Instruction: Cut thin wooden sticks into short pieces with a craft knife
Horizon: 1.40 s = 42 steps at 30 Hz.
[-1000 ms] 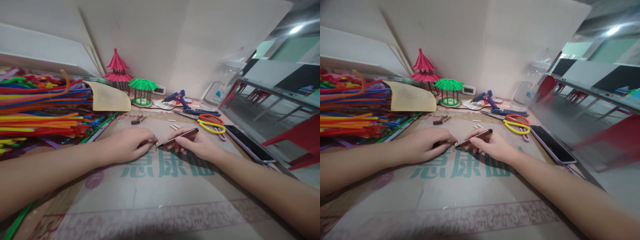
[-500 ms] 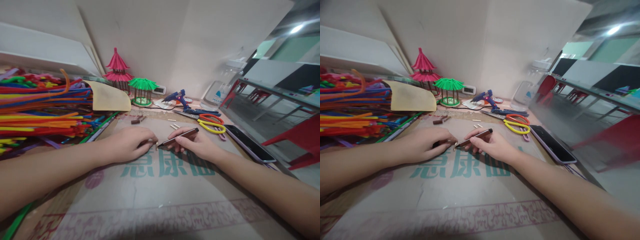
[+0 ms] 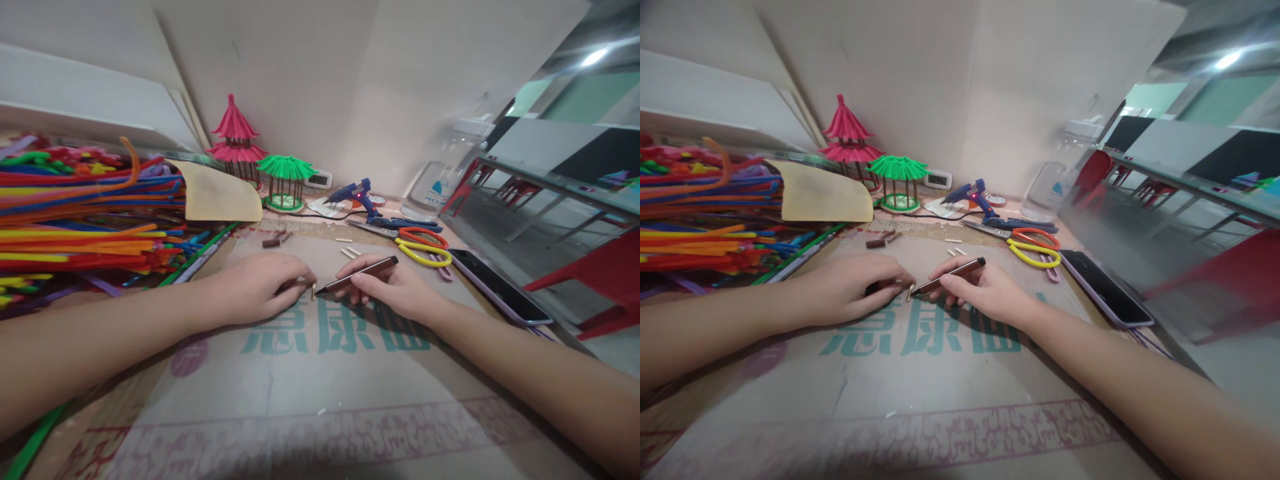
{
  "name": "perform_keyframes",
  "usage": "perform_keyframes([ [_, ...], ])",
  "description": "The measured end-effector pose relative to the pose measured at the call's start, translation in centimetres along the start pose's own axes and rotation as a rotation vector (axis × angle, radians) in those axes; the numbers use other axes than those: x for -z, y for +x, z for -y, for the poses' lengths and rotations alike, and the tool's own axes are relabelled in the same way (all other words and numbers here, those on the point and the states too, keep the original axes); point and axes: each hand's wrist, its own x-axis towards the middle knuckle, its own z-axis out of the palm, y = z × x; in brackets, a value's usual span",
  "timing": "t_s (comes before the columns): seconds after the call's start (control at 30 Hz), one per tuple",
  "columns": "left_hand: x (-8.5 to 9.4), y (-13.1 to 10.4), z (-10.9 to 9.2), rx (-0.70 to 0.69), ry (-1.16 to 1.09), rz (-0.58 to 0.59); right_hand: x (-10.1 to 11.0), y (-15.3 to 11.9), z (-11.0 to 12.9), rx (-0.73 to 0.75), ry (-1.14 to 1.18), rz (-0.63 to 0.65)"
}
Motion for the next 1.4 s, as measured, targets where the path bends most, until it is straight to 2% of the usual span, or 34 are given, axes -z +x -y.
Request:
perform_keyframes([
  [1.4,-0.01,0.09,0.06,-0.017,0.000,-0.009,0.06,0.00,-0.07,0.025,0.006,-0.004],
])
